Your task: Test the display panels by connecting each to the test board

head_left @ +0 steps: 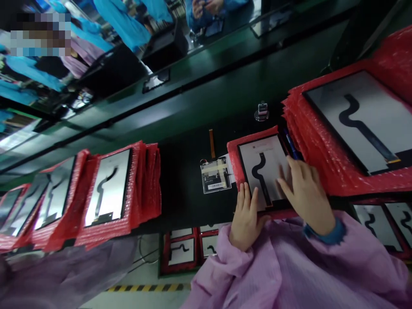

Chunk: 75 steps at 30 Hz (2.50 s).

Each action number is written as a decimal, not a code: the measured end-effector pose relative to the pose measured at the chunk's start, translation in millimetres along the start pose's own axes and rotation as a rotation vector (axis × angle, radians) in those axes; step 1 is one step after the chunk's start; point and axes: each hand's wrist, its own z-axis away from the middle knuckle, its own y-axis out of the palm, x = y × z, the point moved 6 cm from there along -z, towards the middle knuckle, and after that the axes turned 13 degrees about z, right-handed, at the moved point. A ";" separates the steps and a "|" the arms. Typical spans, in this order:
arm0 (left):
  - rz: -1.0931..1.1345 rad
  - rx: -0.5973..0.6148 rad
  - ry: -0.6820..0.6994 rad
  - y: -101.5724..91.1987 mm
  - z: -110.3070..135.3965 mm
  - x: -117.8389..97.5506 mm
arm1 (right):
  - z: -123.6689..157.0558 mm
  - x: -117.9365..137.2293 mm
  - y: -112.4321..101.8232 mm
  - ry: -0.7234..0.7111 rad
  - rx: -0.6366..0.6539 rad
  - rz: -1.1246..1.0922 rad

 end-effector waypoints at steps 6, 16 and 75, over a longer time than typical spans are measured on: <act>0.019 -0.017 -0.039 0.0 -3.6 -2.1 | 61.4 -23.8 15.2 -0.274 0.046 -0.007; 0.002 -0.008 -0.065 -12.3 -42.4 5.8 | 33.9 -3.0 15.4 -0.283 -0.022 0.038; 0.193 -0.258 0.401 -111.5 -139.7 75.2 | -104.1 87.0 40.7 -0.643 0.040 -0.711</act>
